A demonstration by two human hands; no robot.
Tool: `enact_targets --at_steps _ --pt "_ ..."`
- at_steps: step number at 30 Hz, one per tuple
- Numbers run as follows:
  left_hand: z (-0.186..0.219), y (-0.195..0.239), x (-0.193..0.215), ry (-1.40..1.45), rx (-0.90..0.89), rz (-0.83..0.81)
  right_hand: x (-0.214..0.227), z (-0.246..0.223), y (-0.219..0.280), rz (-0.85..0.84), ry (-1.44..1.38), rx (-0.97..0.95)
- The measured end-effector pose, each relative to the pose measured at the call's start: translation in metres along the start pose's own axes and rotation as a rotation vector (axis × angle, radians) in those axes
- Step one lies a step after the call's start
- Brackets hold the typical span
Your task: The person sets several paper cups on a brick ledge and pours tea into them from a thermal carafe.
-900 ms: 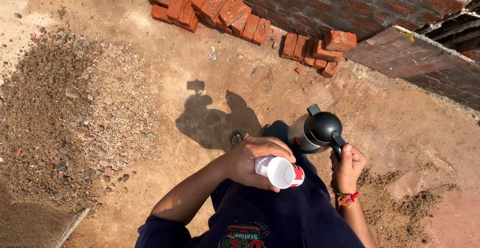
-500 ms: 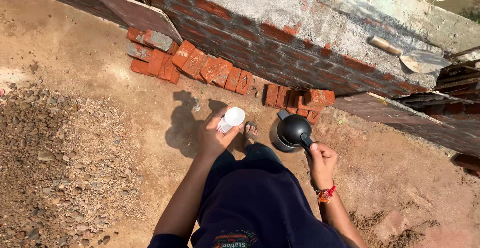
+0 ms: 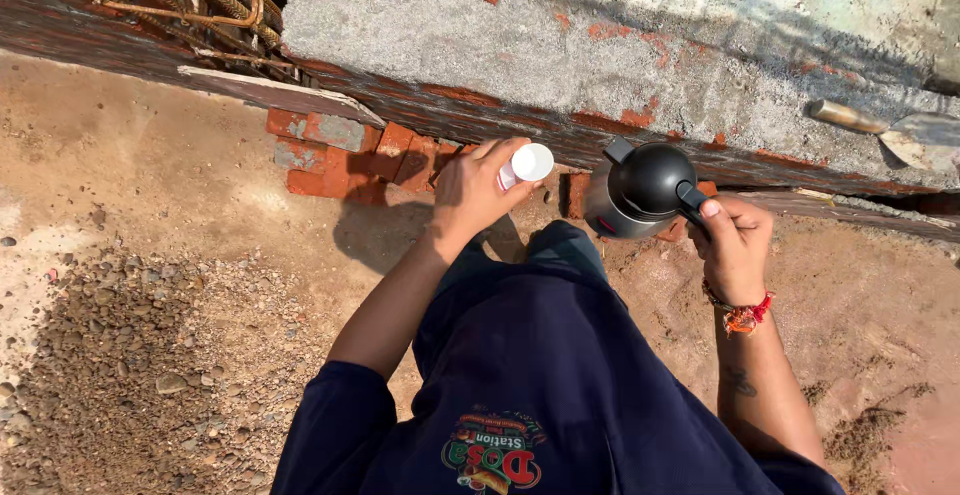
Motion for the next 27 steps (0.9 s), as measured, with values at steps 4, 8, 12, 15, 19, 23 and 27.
enact_targets --at_steps 4,8,12,15,19,23,27 --pt "-0.011 -0.05 -0.002 -0.017 -0.075 -0.01 -0.017 -0.031 -0.045 -0.062 0.141 -0.052" --pt "-0.01 -0.078 -0.011 -0.049 -0.12 -0.024 -0.032 -0.055 -0.081 -0.205 0.434 -0.043" --pt "-0.005 -0.098 -0.032 -0.051 -0.092 -0.041 -0.038 -0.074 -0.117 -0.282 0.756 -0.069" --pt "-0.006 -0.106 -0.059 -0.04 -0.056 -0.107 -0.036 -0.081 -0.142 -0.341 0.876 -0.133" --pt "-0.008 -0.118 -0.093 -0.043 -0.084 -0.06 -0.041 -0.079 -0.179 -0.452 1.084 -0.157" --pt "-0.01 -0.123 -0.124 -0.073 -0.058 -0.092 -0.045 -0.08 -0.2 -0.544 1.222 -0.169" --pt "-0.009 -0.129 -0.143 -0.081 -0.049 -0.105 -0.051 -0.084 -0.214 -0.61 1.373 -0.128"
Point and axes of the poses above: each hand's wrist, its own y-axis away from the middle knuckle, its own x-axis out of the back of the hand, z = x × y, the point moved 3 cm from there along -y, towards the middle knuckle, and after that the axes turned 4 degrees about -y, right-handed, at the moved point
